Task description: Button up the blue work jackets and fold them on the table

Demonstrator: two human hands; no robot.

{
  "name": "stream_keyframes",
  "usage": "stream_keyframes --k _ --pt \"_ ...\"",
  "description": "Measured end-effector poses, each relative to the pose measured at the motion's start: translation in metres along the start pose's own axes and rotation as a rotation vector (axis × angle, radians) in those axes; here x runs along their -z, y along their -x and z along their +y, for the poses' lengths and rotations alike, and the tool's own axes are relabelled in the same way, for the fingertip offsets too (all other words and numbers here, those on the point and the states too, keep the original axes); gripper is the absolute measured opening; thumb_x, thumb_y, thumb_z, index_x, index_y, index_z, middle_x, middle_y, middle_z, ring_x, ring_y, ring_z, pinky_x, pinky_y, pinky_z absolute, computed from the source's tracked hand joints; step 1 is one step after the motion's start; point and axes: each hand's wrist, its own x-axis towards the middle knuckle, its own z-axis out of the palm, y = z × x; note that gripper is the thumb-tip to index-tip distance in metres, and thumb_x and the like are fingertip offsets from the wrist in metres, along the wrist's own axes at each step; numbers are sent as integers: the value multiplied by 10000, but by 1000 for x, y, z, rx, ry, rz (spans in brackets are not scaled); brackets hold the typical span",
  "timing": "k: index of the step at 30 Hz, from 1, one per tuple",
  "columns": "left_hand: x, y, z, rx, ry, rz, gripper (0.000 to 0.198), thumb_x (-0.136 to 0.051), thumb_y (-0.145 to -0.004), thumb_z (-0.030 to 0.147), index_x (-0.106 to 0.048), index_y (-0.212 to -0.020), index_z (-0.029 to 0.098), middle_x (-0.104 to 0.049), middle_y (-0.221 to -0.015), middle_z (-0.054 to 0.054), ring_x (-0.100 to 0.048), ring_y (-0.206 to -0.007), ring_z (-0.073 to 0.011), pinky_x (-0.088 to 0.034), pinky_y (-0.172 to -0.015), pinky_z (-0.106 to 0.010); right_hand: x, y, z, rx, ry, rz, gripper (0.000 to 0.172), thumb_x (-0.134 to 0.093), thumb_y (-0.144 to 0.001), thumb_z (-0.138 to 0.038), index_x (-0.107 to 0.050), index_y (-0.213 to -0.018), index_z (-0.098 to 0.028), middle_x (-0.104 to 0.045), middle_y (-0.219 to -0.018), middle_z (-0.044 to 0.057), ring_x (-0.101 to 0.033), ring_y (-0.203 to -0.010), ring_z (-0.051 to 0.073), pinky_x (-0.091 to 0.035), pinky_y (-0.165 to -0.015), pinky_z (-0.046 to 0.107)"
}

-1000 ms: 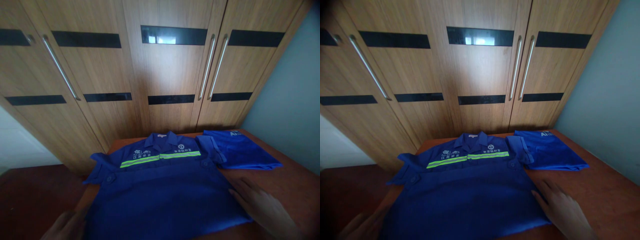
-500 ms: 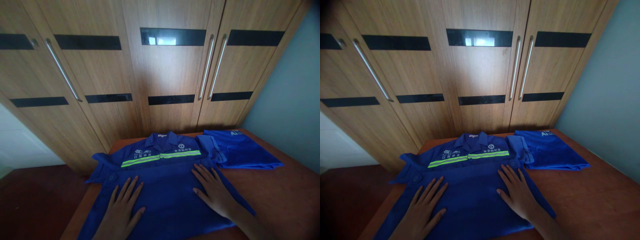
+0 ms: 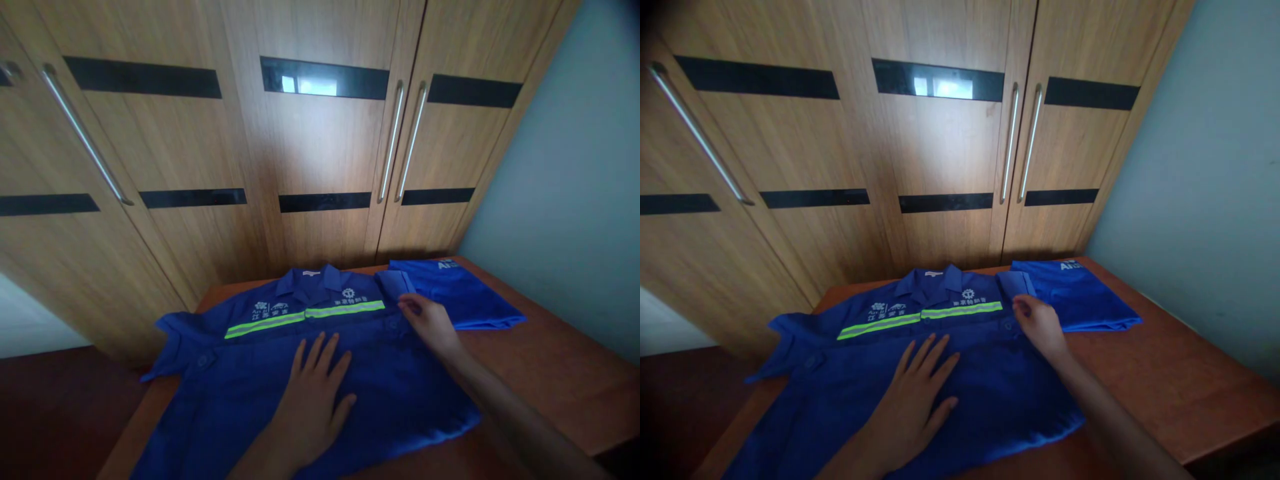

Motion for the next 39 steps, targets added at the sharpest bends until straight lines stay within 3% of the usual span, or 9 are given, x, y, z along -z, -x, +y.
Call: stream_keyframes --k 4,7,11,17,23,26,29,33,39 --pt "-18 -27 3 -34 49 -48 615 -410 -905 558 -315 -1457 304 -179 -1579 -68 -125 -1438 -348 -103 -1132 -633 12 -52 39 -289 217 -34 319 -524 -858 -326 -625 -1107 -153 -702 -1061 111 -650 -1011 253 -481 -846 310" --pt "-28 -28 -4 -49 64 -76 636 -395 -898 588 -306 -1460 305 -187 -1576 -71 -132 -1436 -352 -100 -1130 -633 5 -76 57 -366 245 -45 415 -536 -844 -419 -622 -1106 -108 -697 -1027 169 -649 -998 299 -484 -797 347" --pt "-30 -22 -10 -66 69 -79 628 -369 -912 577 -261 -1473 319 -165 -1583 -52 -117 -1441 -339 -87 -1134 -627 -9 -97 63 -428 248 -80 431 -622 -750 -485 -664 -973 -119 -706 -911 153 -666 -910 301 -481 -696 326" --pt "-27 -22 -7 -56 73 -88 629 -391 -907 565 -272 -1471 314 -193 -1577 -53 -130 -1439 -335 -95 -1138 -615 -9 -104 60 -401 139 -85 165 -612 -727 -304 -682 -746 -157 -659 -600 37 -663 -669 206 -460 -600 258" --pt "-28 -22 -8 -52 83 -88 634 -391 -902 573 -277 -1469 313 -191 -1577 -61 -130 -1439 -339 -98 -1135 -624 25 -103 46 -177 -2 10 253 -516 -798 -235 -646 -996 -145 -717 -982 68 -658 -913 201 -501 -791 273" --pt "-28 -22 -8 -46 90 -88 626 -392 -903 571 -291 -1464 313 -198 -1574 -63 -139 -1437 -338 -100 -1136 -621 42 -87 24 69 -30 49 263 -473 -836 -219 -627 -1044 -170 -698 -1068 62 -643 -989 197 -485 -895 305" --pt "-27 -22 -7 -46 95 -86 624 -396 -901 573 -301 -1461 313 -211 -1571 -62 -146 -1436 -337 -98 -1139 -618 49 -49 -5 383 51 82 284 -463 -854 -205 -624 -1088 -202 -688 -1092 57 -633 -1032 210 -471 -953 359" --pt "-27 -22 -7 -46 86 -69 626 -414 -896 568 -308 -1458 313 -213 -1571 -53 -148 -1435 -339 -105 -1139 -615 33 14 -30 676 182 -164 441 -451 -838 -110 -574 -1238 -247 -630 -1234 41 -563 -1159 205 -458 -999 364" --pt "-29 -22 -7 -51 66 -59 618 -403 -901 566 -306 -1458 314 -205 -1574 -44 -154 -1435 -327 -109 -1142 -604 -12 56 -11 668 320 -249 654 -450 -754 -17 -448 -1389 -173 -477 -1419 107 -434 -1299 252 -387 -1071 456"
